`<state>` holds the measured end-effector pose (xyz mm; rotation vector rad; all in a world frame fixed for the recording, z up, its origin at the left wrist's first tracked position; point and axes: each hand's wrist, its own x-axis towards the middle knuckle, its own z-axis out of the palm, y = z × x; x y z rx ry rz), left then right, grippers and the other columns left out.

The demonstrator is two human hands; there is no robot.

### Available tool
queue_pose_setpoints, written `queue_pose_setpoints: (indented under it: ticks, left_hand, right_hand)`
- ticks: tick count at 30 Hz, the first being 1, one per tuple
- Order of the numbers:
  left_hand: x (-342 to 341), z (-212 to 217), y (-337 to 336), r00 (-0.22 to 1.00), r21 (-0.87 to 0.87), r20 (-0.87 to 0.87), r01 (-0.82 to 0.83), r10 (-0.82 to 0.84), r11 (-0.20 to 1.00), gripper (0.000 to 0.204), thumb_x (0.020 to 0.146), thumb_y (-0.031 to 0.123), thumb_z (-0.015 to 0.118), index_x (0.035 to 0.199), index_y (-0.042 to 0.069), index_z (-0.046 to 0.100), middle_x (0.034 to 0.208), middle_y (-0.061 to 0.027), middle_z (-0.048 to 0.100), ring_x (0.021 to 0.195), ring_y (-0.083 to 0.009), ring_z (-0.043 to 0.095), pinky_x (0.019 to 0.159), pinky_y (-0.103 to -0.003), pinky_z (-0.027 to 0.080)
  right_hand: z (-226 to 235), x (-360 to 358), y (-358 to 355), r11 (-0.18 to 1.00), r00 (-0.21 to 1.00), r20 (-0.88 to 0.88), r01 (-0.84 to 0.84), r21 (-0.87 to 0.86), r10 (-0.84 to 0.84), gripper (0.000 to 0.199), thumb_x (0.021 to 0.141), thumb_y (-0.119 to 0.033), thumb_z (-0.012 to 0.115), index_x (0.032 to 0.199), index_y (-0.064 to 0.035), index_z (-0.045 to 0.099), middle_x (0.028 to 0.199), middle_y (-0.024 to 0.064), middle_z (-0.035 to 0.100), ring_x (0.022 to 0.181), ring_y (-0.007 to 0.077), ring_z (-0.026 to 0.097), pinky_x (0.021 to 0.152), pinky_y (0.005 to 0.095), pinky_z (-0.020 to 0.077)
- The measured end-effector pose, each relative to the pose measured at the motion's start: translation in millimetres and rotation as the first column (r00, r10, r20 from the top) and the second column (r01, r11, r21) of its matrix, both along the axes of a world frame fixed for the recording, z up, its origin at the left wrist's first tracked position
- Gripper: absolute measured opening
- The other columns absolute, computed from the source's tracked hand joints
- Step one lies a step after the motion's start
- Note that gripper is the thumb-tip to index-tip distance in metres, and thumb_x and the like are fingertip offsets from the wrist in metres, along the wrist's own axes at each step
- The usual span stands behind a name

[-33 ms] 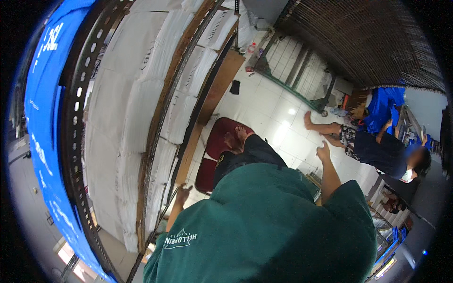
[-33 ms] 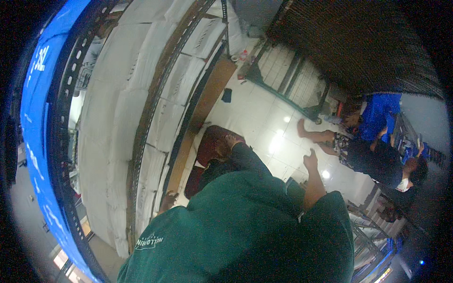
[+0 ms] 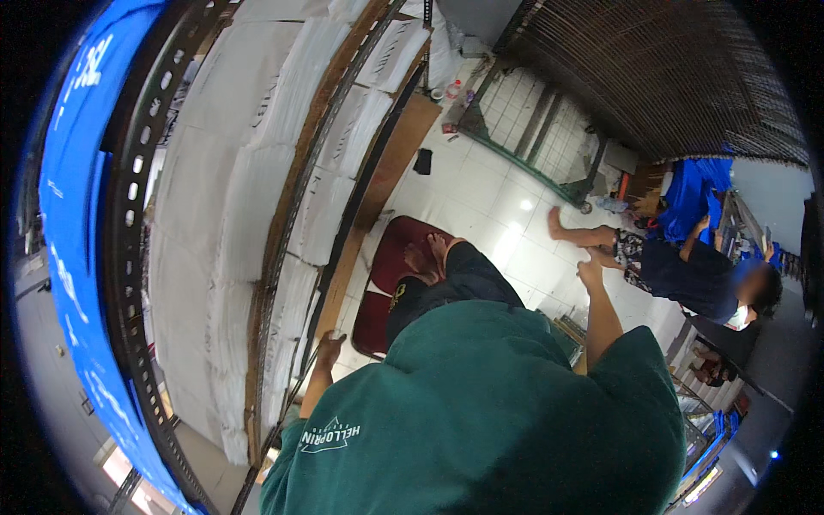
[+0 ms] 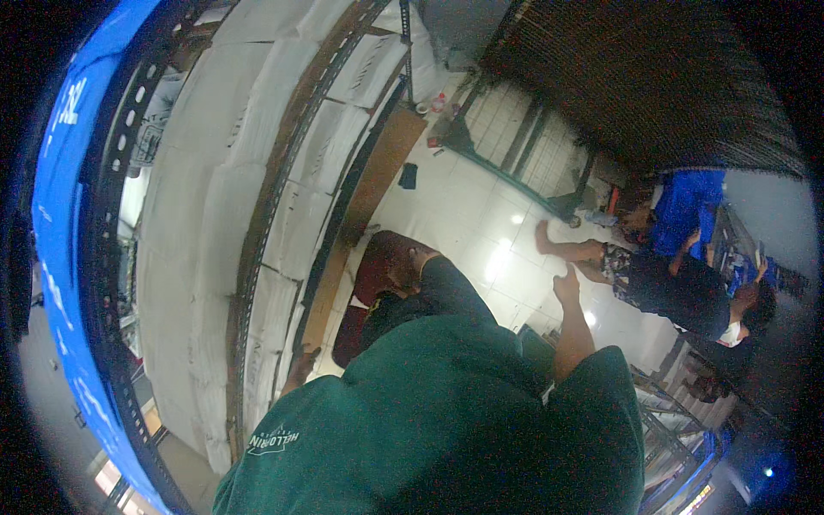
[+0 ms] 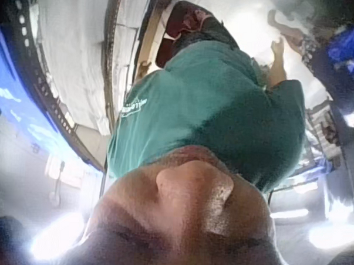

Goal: The person repeatedly picks up blue tote bags from a shelf and the floor, unfolds them, and hangs them on a metal rack. They also place some bags on the floor and a chair while organizing the items in the room.

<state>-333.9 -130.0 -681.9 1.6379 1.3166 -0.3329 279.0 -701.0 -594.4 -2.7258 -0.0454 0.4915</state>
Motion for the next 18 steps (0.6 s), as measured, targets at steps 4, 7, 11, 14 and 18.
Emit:
queue_pose_setpoints:
  ticks: [4, 7, 11, 14, 18]
  left_hand:
    - [58, 24, -27, 0.976, -0.125, -0.216, -0.050, 0.022, 0.991, 0.076, 0.068, 0.045, 0.071, 0.123, 0.002, 0.040, 0.105, -0.0220, 0.058, 0.102, -0.0367, 0.053, 0.087, -0.039, 0.041]
    - [0, -55, -90, 0.916, 0.135, -0.400, 0.019, 0.037, 0.991, 0.093, 0.063, 0.055, 0.069, 0.130, 0.000, 0.033, 0.116, -0.0264, 0.050, 0.107, -0.0387, 0.048, 0.092, -0.040, 0.038]
    - [-25, -85, -188, 0.822, 0.176, -0.479, -0.252, 0.307, 0.952, 0.099, 0.062, 0.056, 0.070, 0.130, -0.002, 0.029, 0.119, -0.0270, 0.046, 0.110, -0.0381, 0.047, 0.093, -0.041, 0.037]
    - [-37, -115, -233, 0.741, 0.302, -0.446, -0.404, 0.502, 0.864, 0.104, 0.060, 0.057, 0.071, 0.131, -0.004, 0.026, 0.122, -0.0274, 0.044, 0.111, -0.0377, 0.045, 0.094, -0.041, 0.036]
    - [-47, -170, -263, 0.672, 0.488, -0.308, -0.496, 0.674, 0.718, 0.110, 0.059, 0.058, 0.071, 0.132, -0.007, 0.021, 0.125, -0.0281, 0.040, 0.114, -0.0371, 0.044, 0.096, -0.042, 0.034]
  right_hand:
    - [17, 53, 38, 0.999, 0.995, 0.095, 0.012, 0.048, -0.017, 0.062, 0.071, -0.007, 0.047, 0.131, -0.0030, 0.031, 0.071, 0.0112, 0.058, 0.057, 0.0179, 0.056, 0.052, 0.0287, 0.0464]
    - [44, 44, 95, 0.944, 0.951, -0.112, 0.302, 0.130, -0.289, 0.062, 0.073, -0.009, 0.048, 0.132, -0.0046, 0.030, 0.076, 0.0137, 0.058, 0.062, 0.0212, 0.058, 0.055, 0.0312, 0.0474]
    - [26, 59, 134, 0.886, 0.895, -0.271, 0.414, 0.209, -0.354, 0.059, 0.076, -0.010, 0.044, 0.133, -0.0052, 0.027, 0.086, 0.0132, 0.058, 0.061, 0.0188, 0.057, 0.050, 0.0281, 0.0446]
    - [-14, 57, 144, 0.916, 0.939, -0.264, 0.291, 0.277, -0.219, 0.055, 0.079, -0.011, 0.043, 0.132, -0.0065, 0.029, 0.093, 0.0117, 0.056, 0.064, 0.0164, 0.057, 0.051, 0.0256, 0.0441]
    - [-137, 54, 76, 0.847, 0.994, 0.051, -0.108, 0.521, 0.095, 0.052, 0.080, -0.012, 0.045, 0.130, -0.0083, 0.033, 0.091, 0.0083, 0.054, 0.062, 0.0143, 0.056, 0.052, 0.0239, 0.0431]
